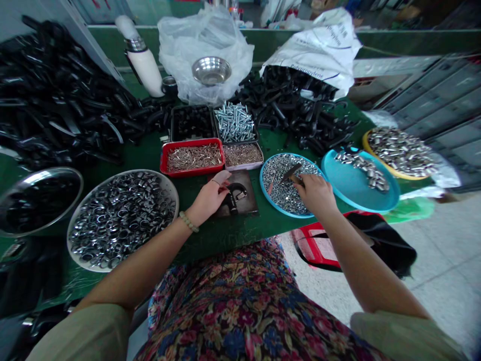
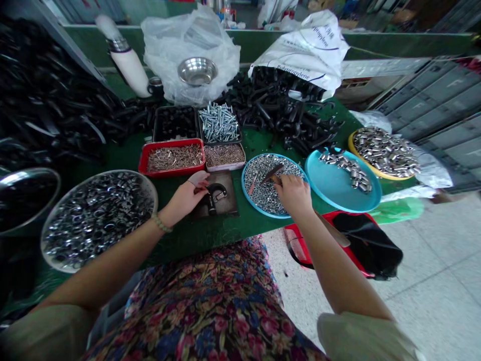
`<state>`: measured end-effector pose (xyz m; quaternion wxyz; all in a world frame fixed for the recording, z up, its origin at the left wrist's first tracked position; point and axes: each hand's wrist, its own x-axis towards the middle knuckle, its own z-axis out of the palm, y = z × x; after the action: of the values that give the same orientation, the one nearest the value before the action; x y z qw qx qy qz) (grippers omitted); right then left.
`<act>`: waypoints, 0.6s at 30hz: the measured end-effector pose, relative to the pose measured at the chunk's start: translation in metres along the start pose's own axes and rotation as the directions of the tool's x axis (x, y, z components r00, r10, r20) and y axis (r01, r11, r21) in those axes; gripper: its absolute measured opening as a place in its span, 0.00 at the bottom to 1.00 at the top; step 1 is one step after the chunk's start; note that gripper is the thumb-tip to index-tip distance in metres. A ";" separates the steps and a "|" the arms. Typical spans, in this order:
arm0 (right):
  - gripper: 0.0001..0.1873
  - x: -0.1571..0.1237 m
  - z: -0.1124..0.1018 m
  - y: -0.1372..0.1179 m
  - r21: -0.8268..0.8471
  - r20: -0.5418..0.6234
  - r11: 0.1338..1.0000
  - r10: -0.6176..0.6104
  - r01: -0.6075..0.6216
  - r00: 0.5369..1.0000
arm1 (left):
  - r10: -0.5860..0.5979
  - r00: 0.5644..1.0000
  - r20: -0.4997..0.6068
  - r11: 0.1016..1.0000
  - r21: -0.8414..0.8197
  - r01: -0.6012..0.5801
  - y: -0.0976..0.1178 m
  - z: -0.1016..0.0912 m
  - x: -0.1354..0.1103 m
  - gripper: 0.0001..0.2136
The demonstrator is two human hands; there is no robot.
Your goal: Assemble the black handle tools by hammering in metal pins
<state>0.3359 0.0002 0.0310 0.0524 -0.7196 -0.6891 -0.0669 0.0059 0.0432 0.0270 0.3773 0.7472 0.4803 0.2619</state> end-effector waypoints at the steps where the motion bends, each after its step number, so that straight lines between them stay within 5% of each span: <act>1: 0.16 0.000 0.002 0.004 -0.021 0.028 1.000 0.017 -0.016 0.999 | 0.020 1.000 -0.010 0.999 0.038 -0.020 0.001 0.001 0.000 0.22; 7: 0.16 0.002 -0.004 -0.007 -0.088 0.124 0.996 0.036 -0.025 0.992 | 0.178 0.978 0.110 0.877 0.434 -0.209 0.014 0.002 -0.009 0.13; 10: 0.18 -0.008 -0.022 -0.038 0.135 0.104 0.990 0.028 -0.042 0.994 | 0.230 0.960 0.161 0.834 0.476 -0.280 0.008 0.001 -0.015 0.13; 13: 0.17 -0.020 -0.041 -0.073 0.373 0.156 0.925 -0.137 0.070 0.978 | 0.283 0.952 0.121 0.823 0.480 -0.305 -0.005 -0.001 -0.024 0.14; 18: 0.17 -0.022 -0.051 -0.106 0.429 0.186 0.893 -0.232 0.133 0.955 | 0.296 0.951 0.085 0.805 0.515 -0.296 -0.015 -0.004 -0.039 0.18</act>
<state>0.2279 -0.0250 0.0757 0.1153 -0.6267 -0.7539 0.1600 -0.0205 0.0128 0.0158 0.1152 0.8869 0.4108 0.1773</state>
